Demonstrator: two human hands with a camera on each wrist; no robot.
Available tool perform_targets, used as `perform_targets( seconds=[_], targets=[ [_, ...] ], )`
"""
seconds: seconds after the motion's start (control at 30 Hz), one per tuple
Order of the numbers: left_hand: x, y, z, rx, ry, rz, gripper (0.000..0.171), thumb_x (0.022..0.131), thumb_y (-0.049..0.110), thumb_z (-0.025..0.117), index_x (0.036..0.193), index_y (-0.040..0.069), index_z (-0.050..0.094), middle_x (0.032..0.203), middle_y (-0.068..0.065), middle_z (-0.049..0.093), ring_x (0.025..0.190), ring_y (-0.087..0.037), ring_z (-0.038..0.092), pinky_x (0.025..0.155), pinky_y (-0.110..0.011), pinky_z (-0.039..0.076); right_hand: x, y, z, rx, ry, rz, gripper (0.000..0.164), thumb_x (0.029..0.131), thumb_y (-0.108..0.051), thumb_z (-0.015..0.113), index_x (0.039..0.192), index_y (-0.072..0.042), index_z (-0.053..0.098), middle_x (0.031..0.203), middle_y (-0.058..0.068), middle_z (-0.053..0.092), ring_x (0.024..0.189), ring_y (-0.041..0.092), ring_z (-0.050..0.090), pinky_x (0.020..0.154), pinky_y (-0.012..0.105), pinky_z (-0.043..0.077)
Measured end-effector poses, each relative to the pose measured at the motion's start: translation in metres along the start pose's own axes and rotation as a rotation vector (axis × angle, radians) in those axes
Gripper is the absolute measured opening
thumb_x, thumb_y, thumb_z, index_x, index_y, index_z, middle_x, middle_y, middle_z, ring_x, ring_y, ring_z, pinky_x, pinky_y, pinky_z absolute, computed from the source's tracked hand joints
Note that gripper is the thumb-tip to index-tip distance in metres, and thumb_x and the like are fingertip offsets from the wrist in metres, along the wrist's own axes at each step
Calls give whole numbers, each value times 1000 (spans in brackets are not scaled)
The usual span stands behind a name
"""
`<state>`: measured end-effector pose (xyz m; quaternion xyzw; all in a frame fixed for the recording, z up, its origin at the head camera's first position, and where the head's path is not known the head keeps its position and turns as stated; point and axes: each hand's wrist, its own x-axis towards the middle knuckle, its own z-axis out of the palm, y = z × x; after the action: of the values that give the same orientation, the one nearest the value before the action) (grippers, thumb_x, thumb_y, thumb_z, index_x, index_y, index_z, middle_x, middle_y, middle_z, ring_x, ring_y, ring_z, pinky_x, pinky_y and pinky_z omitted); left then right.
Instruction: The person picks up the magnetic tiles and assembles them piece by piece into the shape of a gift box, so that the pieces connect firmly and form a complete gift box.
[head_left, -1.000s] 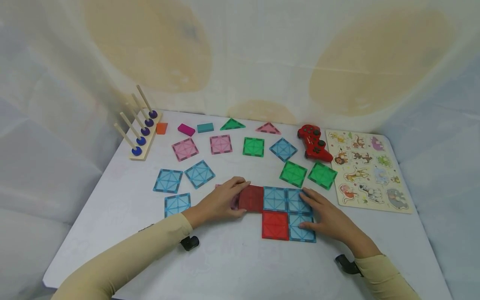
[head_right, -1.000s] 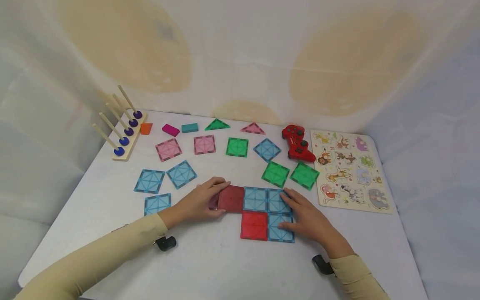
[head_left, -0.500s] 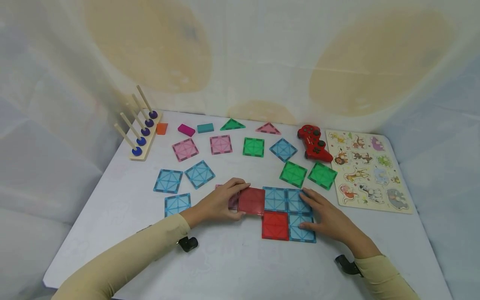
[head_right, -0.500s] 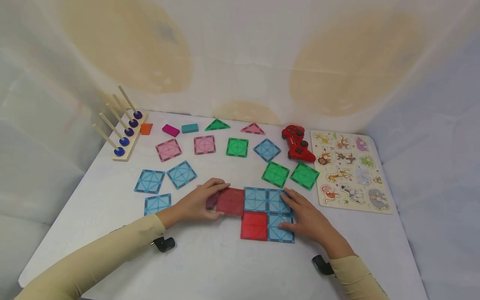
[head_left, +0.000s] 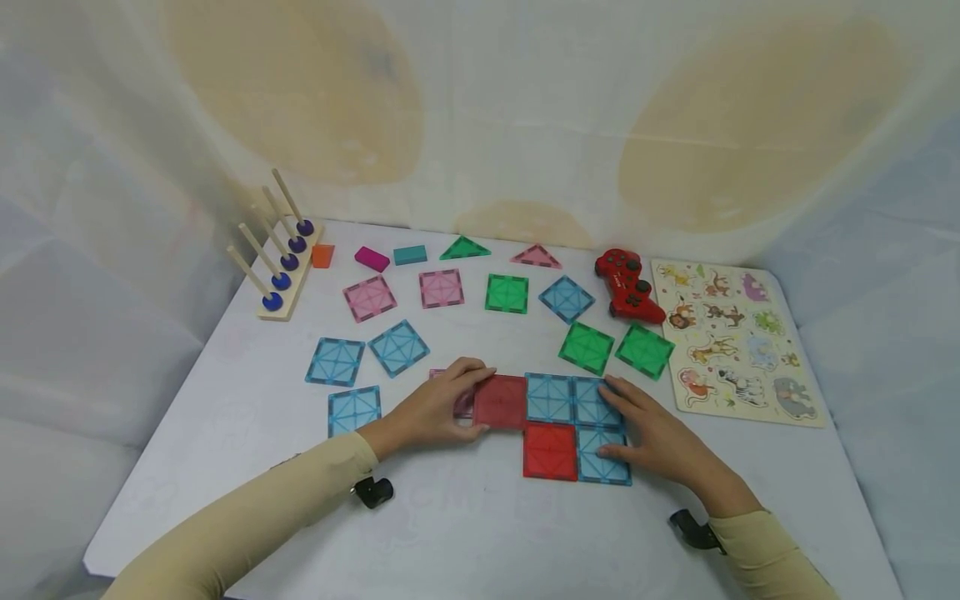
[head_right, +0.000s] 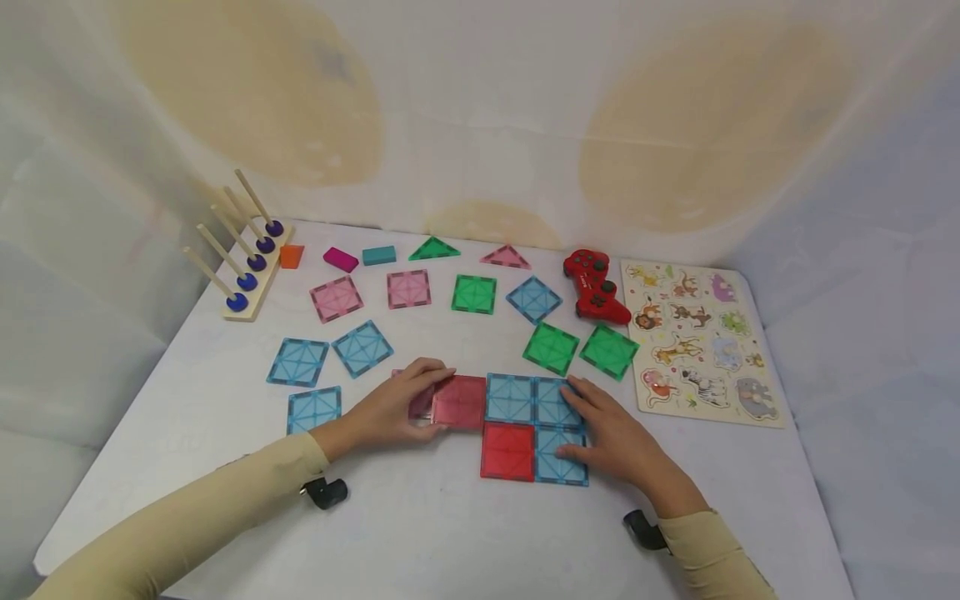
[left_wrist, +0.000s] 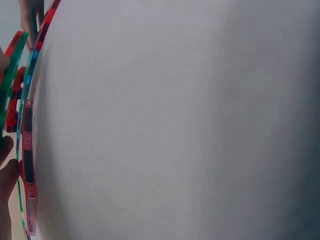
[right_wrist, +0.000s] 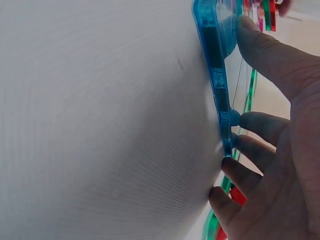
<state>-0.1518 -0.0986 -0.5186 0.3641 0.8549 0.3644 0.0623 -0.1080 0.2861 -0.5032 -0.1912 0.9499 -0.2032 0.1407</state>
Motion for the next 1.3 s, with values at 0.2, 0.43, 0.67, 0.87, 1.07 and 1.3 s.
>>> perform_targets(
  seconds=[0.2, 0.43, 0.67, 0.87, 1.07, 1.3],
  targets=[
    [5, -2, 0, 57, 42, 5, 82, 82, 32, 85, 151, 7, 48, 146, -2, 46, 133, -16, 46, 96, -32, 54, 0, -1, -1, 8, -4, 6, 99, 81, -54, 81, 158, -10, 38, 166, 13, 24, 149, 42, 25, 110, 60, 38],
    [13, -5, -5, 58, 75, 4, 83, 81, 33, 85, 150, 6, 48, 143, -2, 47, 130, -16, 46, 95, -33, 55, -1, -3, -1, 4, -7, 11, 98, 81, -53, 82, 158, -11, 38, 165, 13, 24, 149, 42, 25, 110, 60, 39],
    [28, -19, -13, 66, 129, -64, 82, 82, 33, 85, 149, 3, 49, 142, -5, 48, 127, -18, 48, 97, -35, 54, -1, -3, -1, -4, 1, 1, 98, 81, -53, 82, 158, -11, 38, 165, 13, 24, 149, 41, 25, 108, 59, 41],
    [41, -30, -21, 63, 100, -206, 81, 86, 33, 83, 151, 3, 45, 144, -10, 47, 125, -23, 51, 102, -40, 51, 0, -3, -1, -1, 6, -7, 98, 81, -52, 82, 158, -11, 38, 165, 13, 25, 149, 41, 26, 108, 59, 42],
    [52, -35, -27, 113, 23, -298, 87, 88, 40, 79, 156, 6, 38, 152, -11, 45, 137, -27, 43, 111, -45, 43, 1, -3, -2, -2, 1, -4, 98, 81, -52, 82, 158, -11, 38, 165, 13, 25, 149, 41, 26, 108, 59, 41],
    [62, -31, -32, 202, -42, -322, 92, 84, 52, 79, 154, 7, 42, 145, -12, 50, 131, -28, 44, 108, -47, 43, 0, -2, -1, -1, 2, 3, 98, 80, -52, 82, 158, -11, 38, 165, 13, 25, 149, 41, 26, 108, 59, 41]
  ],
)
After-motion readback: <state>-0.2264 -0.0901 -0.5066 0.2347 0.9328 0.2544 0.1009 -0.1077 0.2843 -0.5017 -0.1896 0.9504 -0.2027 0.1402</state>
